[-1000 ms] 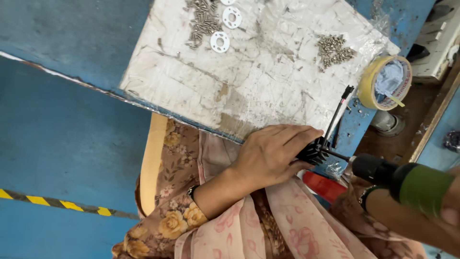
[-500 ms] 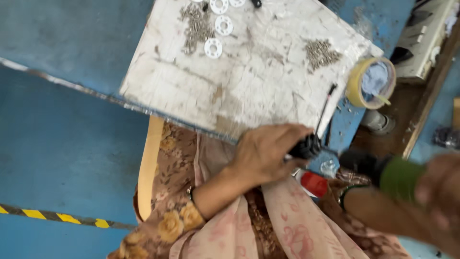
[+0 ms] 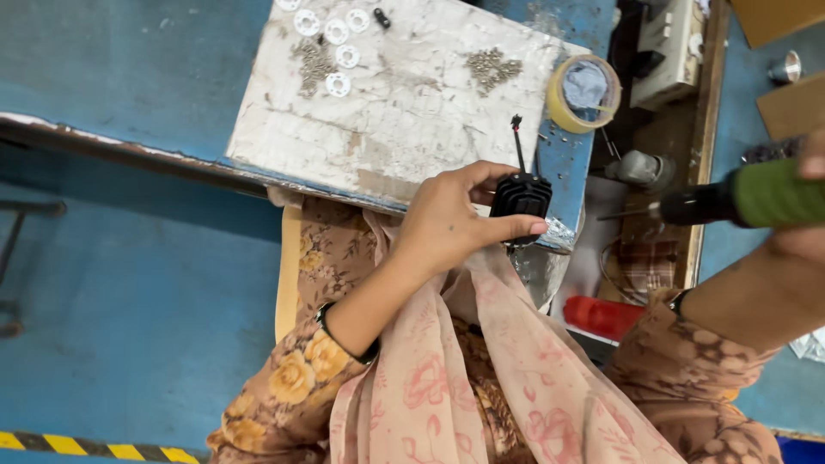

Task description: The person assembles LED light components by using a powered screwdriver to fasten parts onto a metal heatsink and manually inserting internal electrical components.

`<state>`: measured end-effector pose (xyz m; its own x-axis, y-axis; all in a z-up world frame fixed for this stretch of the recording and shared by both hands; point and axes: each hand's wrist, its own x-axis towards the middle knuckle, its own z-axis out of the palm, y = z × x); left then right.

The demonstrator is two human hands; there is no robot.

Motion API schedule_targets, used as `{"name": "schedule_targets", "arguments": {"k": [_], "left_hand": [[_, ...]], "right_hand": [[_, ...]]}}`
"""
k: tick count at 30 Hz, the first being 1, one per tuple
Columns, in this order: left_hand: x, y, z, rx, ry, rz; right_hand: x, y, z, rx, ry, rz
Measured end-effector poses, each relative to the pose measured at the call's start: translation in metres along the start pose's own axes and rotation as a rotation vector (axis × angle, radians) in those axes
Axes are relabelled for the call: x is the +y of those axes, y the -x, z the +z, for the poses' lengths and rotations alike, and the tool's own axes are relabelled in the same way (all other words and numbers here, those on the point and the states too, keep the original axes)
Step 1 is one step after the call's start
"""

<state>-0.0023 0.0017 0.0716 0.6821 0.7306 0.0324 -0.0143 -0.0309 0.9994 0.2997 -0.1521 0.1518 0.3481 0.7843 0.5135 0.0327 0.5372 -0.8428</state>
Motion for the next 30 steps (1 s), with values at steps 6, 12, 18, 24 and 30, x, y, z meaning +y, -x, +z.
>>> {"name": "schedule_targets", "arguments": {"k": [6, 12, 18, 24, 30], "left_hand": [[0.019, 0.010, 0.001, -0.043, 0.015, -0.042], [-0.005, 0.010, 0.004, 0.007, -0.111, 0.086], [-0.055, -0.002, -0.006, 0.104, -0.384, 0.337], [-0.066, -0.003, -0.008, 0.134, -0.416, 0.384], [-0.063, -0.004, -0.010, 0.119, -0.412, 0.375]], "right_hand": [[0.004, 0.015, -0.019, 0.051, 0.014, 0.021], [0.006, 0.018, -0.015, 0.061, -0.007, 0.028], [0.021, 0.017, 0.025, 0.080, -0.111, -0.025], [0.051, -0.002, 0.065, 0.089, -0.194, -0.091], [0.062, -0.020, 0.068, 0.061, -0.216, -0.060]]}}
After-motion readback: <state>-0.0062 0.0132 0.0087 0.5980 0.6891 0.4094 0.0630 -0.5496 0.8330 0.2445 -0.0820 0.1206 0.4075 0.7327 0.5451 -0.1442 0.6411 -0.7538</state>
